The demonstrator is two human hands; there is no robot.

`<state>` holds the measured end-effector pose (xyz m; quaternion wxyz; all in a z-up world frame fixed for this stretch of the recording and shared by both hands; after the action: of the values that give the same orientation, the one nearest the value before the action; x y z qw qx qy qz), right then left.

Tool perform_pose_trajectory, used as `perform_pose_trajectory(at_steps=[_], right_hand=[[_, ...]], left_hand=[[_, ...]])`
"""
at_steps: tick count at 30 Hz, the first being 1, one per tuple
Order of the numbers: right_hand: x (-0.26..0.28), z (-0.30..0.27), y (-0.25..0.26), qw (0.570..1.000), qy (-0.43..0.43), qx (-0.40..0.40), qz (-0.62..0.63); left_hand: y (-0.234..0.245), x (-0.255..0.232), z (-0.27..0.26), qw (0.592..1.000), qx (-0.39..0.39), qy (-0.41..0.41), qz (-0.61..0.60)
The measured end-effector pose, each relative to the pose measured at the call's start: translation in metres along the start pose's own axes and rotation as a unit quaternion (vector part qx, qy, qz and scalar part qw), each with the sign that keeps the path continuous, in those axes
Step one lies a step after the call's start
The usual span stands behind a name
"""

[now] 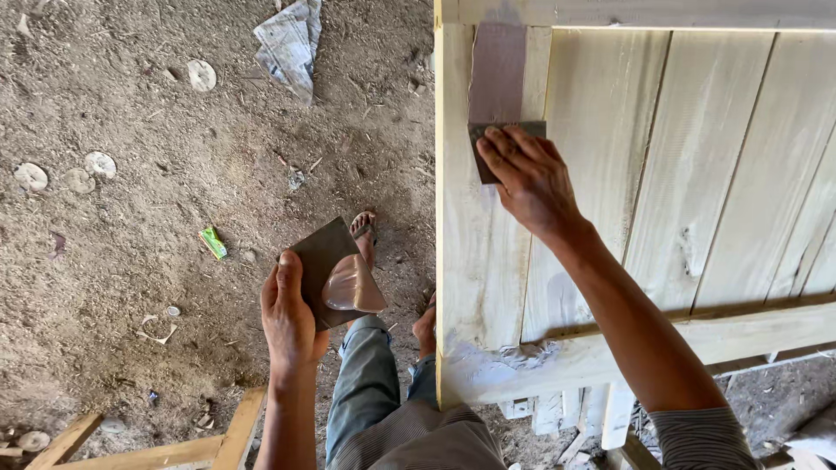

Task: The person walks through a woodworking area, picks up a putty knife, scoops wood filler from a can, and applies it to a wooden door frame using a scraper. The person spreads the filler across the surface and edges of the door.

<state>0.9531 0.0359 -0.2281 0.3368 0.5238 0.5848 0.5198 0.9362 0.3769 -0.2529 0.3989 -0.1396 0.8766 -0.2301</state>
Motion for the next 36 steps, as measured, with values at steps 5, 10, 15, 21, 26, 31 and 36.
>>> perform_pose_trajectory(at_steps=[5, 10, 15, 21, 26, 31, 36], right_hand=[[0.027, -0.035, -0.01, 1.0, 0.004, 0.012, 0.007], [0.043, -0.059, 0.007, 0.999, 0.007, 0.023, 0.038], [-0.02, -0.006, 0.053, 0.992, 0.015, -0.053, 0.11], [-0.071, 0.1, 0.076, 0.996, 0.012, -0.087, -0.013], [-0.075, 0.117, 0.035, 0.997, 0.002, -0.034, 0.064], [-0.03, 0.074, 0.029, 0.995, 0.056, -0.082, -0.023], [-0.04, 0.083, 0.057, 0.997, 0.063, -0.023, 0.04]], left_hand=[[0.007, 0.0, -0.003, 1.0, -0.011, 0.0, 0.016], [0.011, -0.005, -0.003, 1.0, -0.004, 0.002, 0.01], [0.014, -0.007, 0.001, 1.0, -0.01, 0.01, 0.018], [0.009, -0.013, 0.006, 0.999, 0.016, 0.006, 0.032], [0.008, -0.013, 0.012, 0.999, 0.019, 0.032, 0.036], [0.007, -0.015, 0.022, 0.991, 0.006, 0.048, 0.126], [0.006, -0.009, 0.019, 0.981, -0.008, 0.041, 0.191]])
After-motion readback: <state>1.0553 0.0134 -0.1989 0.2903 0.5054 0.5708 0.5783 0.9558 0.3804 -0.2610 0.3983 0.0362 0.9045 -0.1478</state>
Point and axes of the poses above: each hand's wrist, its own z-axis towards the middle knuckle, its own y-axis out of the back of the hand, x = y × z, the point moved 8 cm from there along z, towards the middle knuckle, and after that the axes turned 13 degrees about x, right-handed, at the moved point
